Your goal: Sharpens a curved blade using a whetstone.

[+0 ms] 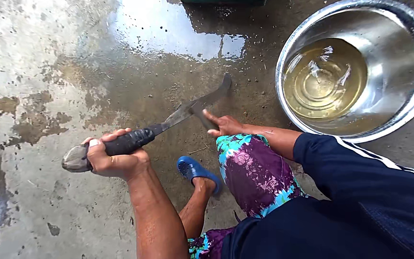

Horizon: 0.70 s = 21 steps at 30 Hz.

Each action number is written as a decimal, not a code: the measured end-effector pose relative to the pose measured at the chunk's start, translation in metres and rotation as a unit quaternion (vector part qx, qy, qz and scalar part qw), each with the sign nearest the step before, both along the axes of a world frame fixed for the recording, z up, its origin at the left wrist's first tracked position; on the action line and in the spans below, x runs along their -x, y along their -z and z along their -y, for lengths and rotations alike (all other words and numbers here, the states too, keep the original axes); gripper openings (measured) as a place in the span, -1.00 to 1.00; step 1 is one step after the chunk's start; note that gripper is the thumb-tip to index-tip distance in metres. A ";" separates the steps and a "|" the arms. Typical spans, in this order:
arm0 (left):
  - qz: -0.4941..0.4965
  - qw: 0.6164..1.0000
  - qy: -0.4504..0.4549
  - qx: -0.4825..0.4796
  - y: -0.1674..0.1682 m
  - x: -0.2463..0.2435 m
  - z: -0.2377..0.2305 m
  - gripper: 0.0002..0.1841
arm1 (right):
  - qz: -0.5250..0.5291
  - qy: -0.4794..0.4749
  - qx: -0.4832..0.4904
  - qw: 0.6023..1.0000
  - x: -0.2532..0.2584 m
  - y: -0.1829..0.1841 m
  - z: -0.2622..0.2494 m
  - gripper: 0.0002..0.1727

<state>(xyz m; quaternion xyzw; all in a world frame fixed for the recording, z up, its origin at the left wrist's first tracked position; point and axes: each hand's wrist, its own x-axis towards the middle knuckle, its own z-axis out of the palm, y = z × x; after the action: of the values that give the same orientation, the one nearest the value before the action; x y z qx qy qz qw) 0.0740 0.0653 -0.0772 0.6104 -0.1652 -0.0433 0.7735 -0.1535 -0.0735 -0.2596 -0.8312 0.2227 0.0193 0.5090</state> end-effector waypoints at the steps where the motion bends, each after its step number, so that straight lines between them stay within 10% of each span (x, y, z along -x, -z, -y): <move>1: 0.005 1.000 0.008 0.001 -0.003 0.002 0.001 -0.74 | 0.022 -0.022 0.010 0.999 -0.005 -0.004 0.003 -0.06; 6: 0.042 0.997 0.052 0.040 0.002 0.015 -0.009 -0.74 | -0.165 0.114 -0.069 0.977 -0.027 0.034 0.069 -0.11; 11: 0.037 0.997 0.044 0.047 0.000 0.026 -0.003 -0.74 | -0.063 0.009 -0.060 0.996 -0.006 -0.023 0.025 -0.10; 15: 0.061 0.994 0.064 0.057 0.007 0.032 -0.014 -0.75 | -0.169 0.061 -0.058 0.982 -0.036 0.021 0.071 -0.13; 21: 0.053 0.996 0.051 0.044 -0.003 0.029 -0.005 -0.76 | -0.022 -0.093 -0.013 0.995 -0.038 -0.061 0.032 -0.09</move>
<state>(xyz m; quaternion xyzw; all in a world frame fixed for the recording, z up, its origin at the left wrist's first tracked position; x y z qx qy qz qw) 0.0453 0.0699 -0.0747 0.5679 -0.2388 -0.0427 0.7865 -0.1157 -0.1052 -0.1983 -0.8412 0.1556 0.0873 0.5104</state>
